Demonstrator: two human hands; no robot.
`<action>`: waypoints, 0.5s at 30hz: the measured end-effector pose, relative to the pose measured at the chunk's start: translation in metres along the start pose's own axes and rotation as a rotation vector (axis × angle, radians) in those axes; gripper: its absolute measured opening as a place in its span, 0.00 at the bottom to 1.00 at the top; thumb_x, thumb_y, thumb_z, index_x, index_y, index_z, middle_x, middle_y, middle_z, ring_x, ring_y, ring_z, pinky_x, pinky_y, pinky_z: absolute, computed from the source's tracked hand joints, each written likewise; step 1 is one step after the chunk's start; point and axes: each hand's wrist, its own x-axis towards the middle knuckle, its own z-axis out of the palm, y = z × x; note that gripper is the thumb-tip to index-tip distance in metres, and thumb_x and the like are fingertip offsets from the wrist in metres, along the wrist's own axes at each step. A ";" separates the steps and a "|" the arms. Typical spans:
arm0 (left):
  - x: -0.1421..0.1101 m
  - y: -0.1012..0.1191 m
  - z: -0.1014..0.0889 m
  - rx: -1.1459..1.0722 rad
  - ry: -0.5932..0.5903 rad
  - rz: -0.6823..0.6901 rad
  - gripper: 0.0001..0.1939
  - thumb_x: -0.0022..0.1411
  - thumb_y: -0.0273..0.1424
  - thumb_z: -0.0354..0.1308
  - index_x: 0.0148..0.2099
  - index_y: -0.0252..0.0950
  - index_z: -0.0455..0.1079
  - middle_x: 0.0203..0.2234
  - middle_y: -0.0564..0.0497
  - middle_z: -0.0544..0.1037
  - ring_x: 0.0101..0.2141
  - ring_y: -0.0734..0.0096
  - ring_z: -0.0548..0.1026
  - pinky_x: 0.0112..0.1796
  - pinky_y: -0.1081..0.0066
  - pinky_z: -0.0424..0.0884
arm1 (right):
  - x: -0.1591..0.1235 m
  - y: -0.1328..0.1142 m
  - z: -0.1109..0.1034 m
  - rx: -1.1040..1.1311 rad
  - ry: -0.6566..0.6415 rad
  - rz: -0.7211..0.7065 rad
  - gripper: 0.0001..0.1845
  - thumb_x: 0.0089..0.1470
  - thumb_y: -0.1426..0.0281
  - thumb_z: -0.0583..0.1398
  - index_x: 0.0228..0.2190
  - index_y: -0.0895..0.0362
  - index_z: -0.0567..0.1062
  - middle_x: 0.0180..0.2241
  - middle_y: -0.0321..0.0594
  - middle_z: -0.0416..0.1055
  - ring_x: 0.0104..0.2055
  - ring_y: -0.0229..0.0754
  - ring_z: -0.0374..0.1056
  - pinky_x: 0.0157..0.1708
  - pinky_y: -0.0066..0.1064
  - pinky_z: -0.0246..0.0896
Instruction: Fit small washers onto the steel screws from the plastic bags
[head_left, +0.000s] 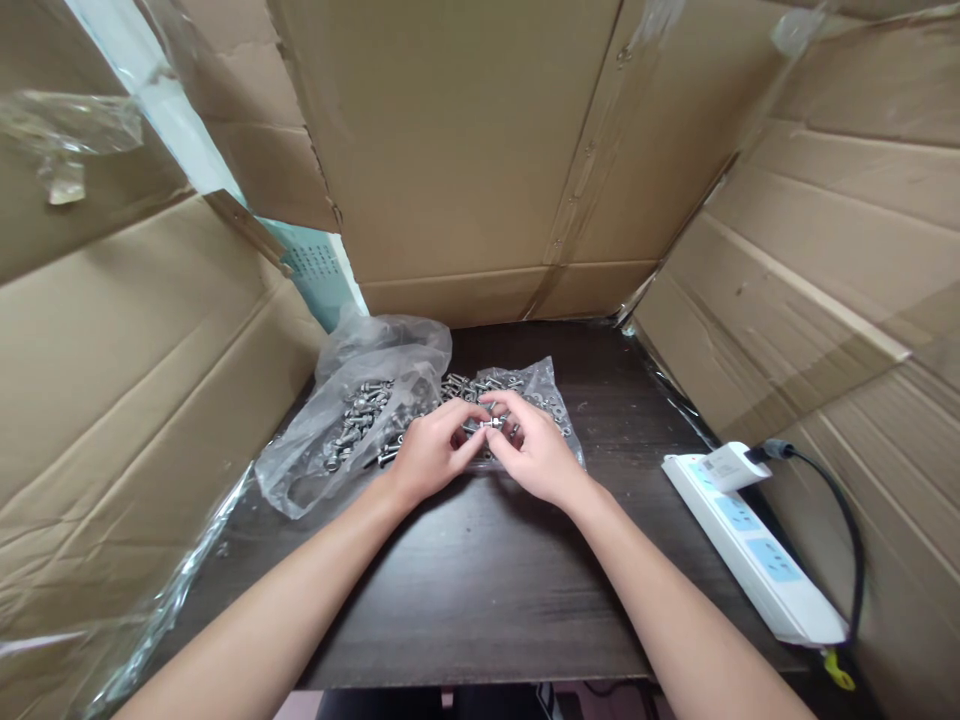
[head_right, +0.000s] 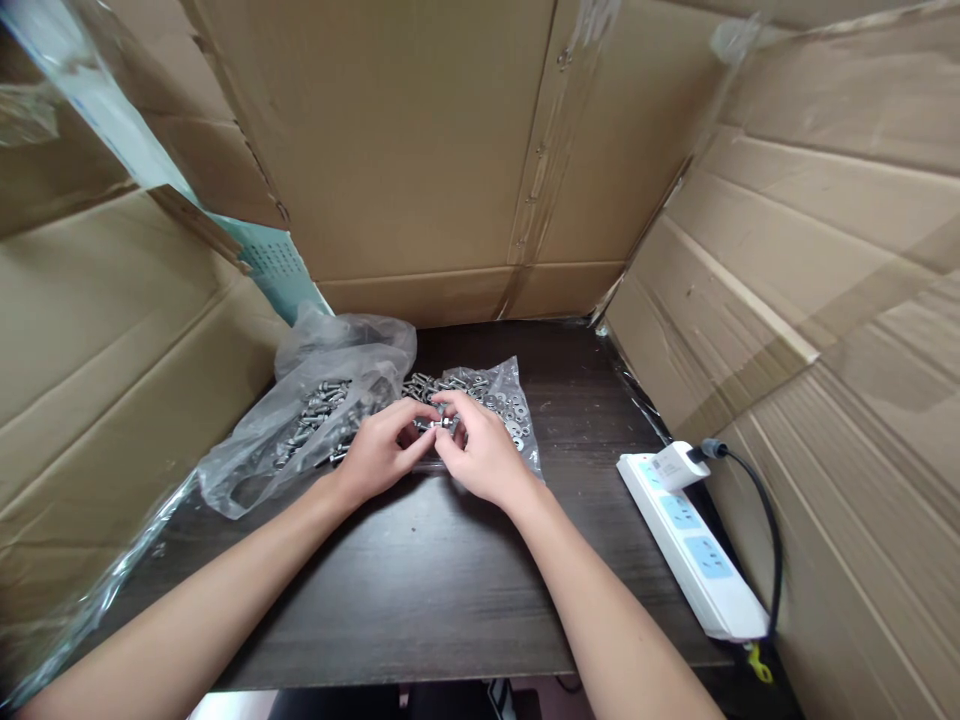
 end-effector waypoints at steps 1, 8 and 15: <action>0.000 0.000 0.000 0.000 -0.002 -0.005 0.06 0.69 0.28 0.58 0.47 0.37 0.73 0.38 0.51 0.79 0.28 0.76 0.76 0.31 0.75 0.72 | 0.000 0.000 0.000 0.001 0.006 -0.002 0.22 0.56 0.72 0.58 0.53 0.55 0.72 0.42 0.40 0.74 0.27 0.35 0.67 0.32 0.31 0.65; 0.000 0.000 0.000 -0.002 -0.007 -0.008 0.05 0.70 0.29 0.58 0.47 0.37 0.73 0.38 0.51 0.79 0.26 0.77 0.75 0.31 0.75 0.71 | 0.001 -0.002 -0.004 -0.045 -0.018 0.070 0.14 0.66 0.66 0.53 0.47 0.54 0.76 0.29 0.35 0.74 0.27 0.39 0.66 0.31 0.32 0.61; 0.000 0.001 0.000 0.006 -0.010 0.004 0.06 0.69 0.28 0.57 0.47 0.37 0.73 0.39 0.51 0.79 0.27 0.76 0.75 0.31 0.75 0.71 | 0.001 -0.001 -0.002 0.014 0.024 -0.018 0.20 0.59 0.70 0.58 0.53 0.55 0.72 0.43 0.42 0.74 0.31 0.37 0.69 0.33 0.32 0.66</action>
